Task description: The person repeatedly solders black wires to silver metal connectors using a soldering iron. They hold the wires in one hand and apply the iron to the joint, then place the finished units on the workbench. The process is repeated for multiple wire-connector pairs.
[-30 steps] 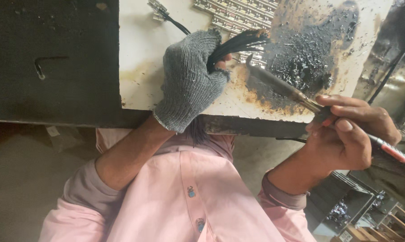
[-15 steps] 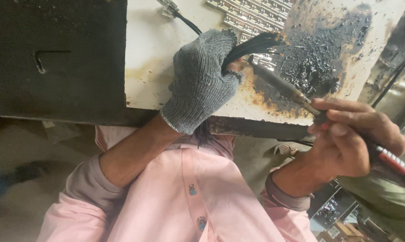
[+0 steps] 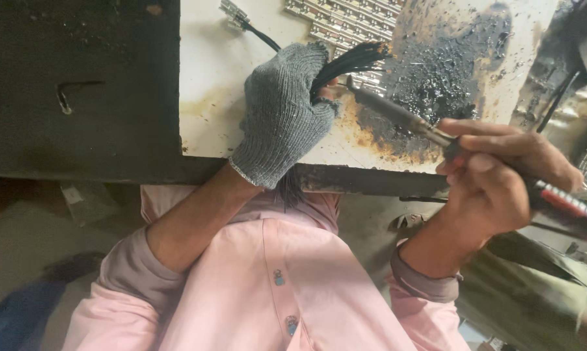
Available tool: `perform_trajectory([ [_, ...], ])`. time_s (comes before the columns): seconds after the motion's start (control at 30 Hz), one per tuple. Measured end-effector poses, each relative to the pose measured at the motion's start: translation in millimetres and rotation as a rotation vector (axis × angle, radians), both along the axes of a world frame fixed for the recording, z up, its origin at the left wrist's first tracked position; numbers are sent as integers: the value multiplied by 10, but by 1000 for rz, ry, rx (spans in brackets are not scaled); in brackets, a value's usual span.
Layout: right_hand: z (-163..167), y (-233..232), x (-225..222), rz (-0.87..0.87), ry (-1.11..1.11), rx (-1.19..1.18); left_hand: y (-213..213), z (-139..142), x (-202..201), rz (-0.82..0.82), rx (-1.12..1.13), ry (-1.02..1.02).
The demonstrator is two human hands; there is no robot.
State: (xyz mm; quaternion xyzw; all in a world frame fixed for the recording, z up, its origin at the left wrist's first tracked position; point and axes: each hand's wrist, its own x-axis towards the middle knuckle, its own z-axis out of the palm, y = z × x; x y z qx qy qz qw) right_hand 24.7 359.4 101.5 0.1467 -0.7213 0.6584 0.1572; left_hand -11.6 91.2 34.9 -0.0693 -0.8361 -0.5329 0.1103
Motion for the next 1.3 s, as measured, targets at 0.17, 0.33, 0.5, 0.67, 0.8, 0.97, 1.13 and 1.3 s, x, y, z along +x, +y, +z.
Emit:
perform_trajectory([
  [0.17, -46, 546, 370, -234, 18, -401, -2, 15, 9, 6, -26, -8],
  [0.33, -84, 954, 654, -442, 56, -314, 41, 16, 77, -3, 59, -19],
  [0.5, -181, 992, 733, -483, -8, -180, -416, 44, 235, 103, 109, 134],
  [0.67, -155, 1001, 745, -405, -127, -163, -1221, -26, 307, 189, -145, 64],
  [0.8, -130, 1006, 725, -358, -149, -128, -1505, 10, 370, 33, -123, -35],
  [0.97, -105, 898, 686, -387, -52, -145, -1194, 88, 368, -107, -278, 136],
  [1.13, -132, 662, 621, -420, 157, -87, -549, 13, 185, -89, 199, -27],
  [1.3, -109, 391, 496, -311, 38, -189, -428, 34, -58, -108, 174, 19],
])
